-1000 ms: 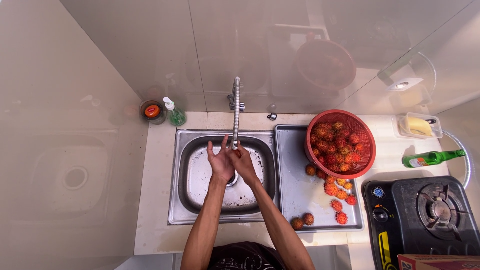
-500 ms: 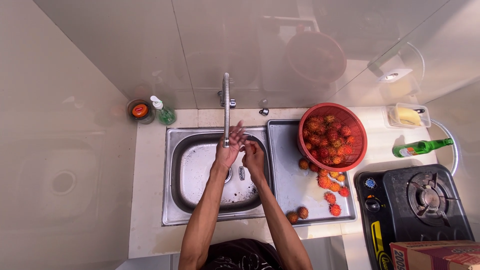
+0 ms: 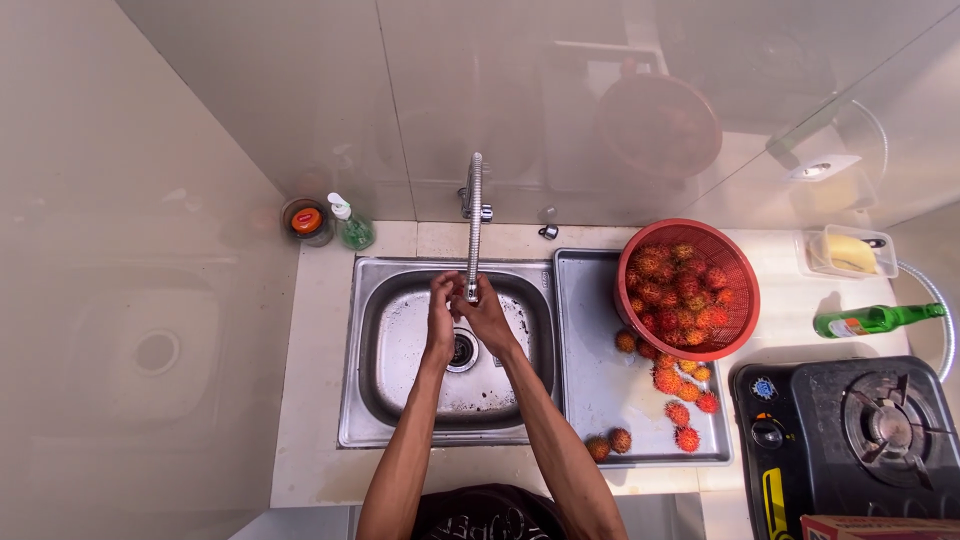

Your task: Washing individual rambutan fruits under a running tap and placing them on a tray.

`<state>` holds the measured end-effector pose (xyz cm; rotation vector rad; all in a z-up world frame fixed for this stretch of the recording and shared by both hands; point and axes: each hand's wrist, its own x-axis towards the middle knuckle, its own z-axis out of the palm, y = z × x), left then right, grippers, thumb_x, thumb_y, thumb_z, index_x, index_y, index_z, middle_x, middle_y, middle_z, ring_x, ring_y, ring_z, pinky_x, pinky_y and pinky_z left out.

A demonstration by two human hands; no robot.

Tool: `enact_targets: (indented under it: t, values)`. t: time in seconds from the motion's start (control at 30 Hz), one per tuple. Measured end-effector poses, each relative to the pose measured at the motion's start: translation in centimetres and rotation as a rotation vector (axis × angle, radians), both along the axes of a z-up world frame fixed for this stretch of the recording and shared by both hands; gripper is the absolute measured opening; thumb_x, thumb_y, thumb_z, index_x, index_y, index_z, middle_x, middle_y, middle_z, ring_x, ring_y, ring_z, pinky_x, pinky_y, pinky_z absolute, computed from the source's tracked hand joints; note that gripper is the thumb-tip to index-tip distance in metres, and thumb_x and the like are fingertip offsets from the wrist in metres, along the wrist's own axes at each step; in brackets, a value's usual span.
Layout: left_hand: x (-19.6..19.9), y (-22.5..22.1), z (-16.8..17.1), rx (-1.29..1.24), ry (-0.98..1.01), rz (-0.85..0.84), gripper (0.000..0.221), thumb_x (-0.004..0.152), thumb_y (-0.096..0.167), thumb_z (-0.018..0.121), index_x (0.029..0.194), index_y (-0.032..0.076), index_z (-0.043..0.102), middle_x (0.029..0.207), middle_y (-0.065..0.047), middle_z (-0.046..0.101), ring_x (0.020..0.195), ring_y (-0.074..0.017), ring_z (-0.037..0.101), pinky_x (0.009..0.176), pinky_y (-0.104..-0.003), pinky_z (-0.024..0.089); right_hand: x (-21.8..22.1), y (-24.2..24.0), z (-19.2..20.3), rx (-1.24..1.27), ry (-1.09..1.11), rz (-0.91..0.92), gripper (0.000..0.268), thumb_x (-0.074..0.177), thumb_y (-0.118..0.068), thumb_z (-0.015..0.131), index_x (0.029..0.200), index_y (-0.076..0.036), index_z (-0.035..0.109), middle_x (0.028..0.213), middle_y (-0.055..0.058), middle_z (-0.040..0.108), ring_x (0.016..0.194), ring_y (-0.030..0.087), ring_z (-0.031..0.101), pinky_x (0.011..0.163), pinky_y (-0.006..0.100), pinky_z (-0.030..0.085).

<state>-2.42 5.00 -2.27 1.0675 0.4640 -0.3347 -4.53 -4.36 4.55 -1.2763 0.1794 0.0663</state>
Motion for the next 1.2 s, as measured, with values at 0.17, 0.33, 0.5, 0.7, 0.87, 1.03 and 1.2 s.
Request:
enact_targets:
  t: [0.17,0.33,0.5,0.7,0.87,1.03,1.2]
  values:
    - [-2.7,-1.2,1.2,0.075,-0.020,-0.045,0.030,0.090,0.046,0.041,0.109,0.024,0.047,0.095,0.000,0.057,0.074,-0.0133,0.054,0.063,-0.024,0.039,0.6,1.9,2.5,-0.136,0.145,-0.113,0.018,0.095,-0.022,0.066,0.083,-0.010,0.063,0.060,0.002,0.055,0.046,0.009,0.047,0.041,0.021,0.037]
    - [-3.9,-1.8,2.8,0.150,-0.040,-0.089,0.043,0.094,0.053,0.036,0.124,0.024,0.044,0.111,-0.004,0.055,0.087,-0.0163,0.057,0.073,-0.028,0.043,0.9,0.8,1.3,-0.142,0.267,-0.124,0.053,0.107,-0.039,0.039,0.069,-0.010,0.063,0.044,0.004,0.045,0.034,0.014,0.040,0.033,0.025,0.031]
    - [-4.1,-0.2,4.4,0.241,-0.071,-0.174,0.060,0.100,0.062,0.029,0.144,0.023,0.041,0.133,-0.009,0.053,0.104,-0.0203,0.060,0.087,-0.033,0.049,-1.3,-0.1,1.9,0.199,0.228,0.046,0.020,0.103,-0.024,0.062,0.112,-0.008,0.069,0.095,0.010,0.072,0.072,0.016,0.072,0.060,0.023,0.060]
    - [-7.4,1.3,7.3,0.429,-0.081,-0.293,0.068,0.104,0.062,0.032,0.159,0.022,0.030,0.160,-0.018,0.034,0.123,-0.0304,0.064,0.098,-0.046,0.053,-4.6,-5.7,-0.4,-0.722,0.078,0.248,0.052,0.075,-0.013,0.087,0.124,-0.023,0.070,0.099,0.014,0.066,0.104,0.034,0.070,0.095,0.040,0.058]
    - [-12.3,3.0,4.9,0.456,-0.016,-0.329,0.066,0.106,0.056,0.031,0.156,0.014,0.034,0.154,-0.023,0.039,0.115,-0.0346,0.068,0.094,-0.045,0.052,-7.9,-9.7,0.4,-0.686,0.120,0.090,0.039,0.079,-0.004,0.082,0.114,-0.017,0.073,0.101,0.016,0.073,0.101,0.037,0.073,0.092,0.044,0.058]
    - [-14.2,3.7,0.5,0.460,-0.024,-0.283,0.058,0.107,0.051,0.036,0.151,0.014,0.041,0.149,-0.020,0.045,0.102,-0.0312,0.074,0.086,-0.040,0.055,-9.0,-14.6,1.6,-0.533,0.120,-0.185,0.030,0.087,-0.007,0.078,0.114,-0.018,0.072,0.106,0.008,0.075,0.091,0.019,0.069,0.084,0.035,0.057]
    - [-14.6,3.9,3.3,0.514,-0.057,-0.267,0.056,0.108,0.042,0.038,0.151,0.007,0.041,0.150,-0.024,0.043,0.104,-0.0337,0.072,0.089,-0.041,0.052,-8.4,-21.9,3.8,-0.681,0.019,-0.459,0.032,0.089,-0.010,0.082,0.117,-0.006,0.066,0.105,0.020,0.067,0.097,0.036,0.067,0.083,0.047,0.054]
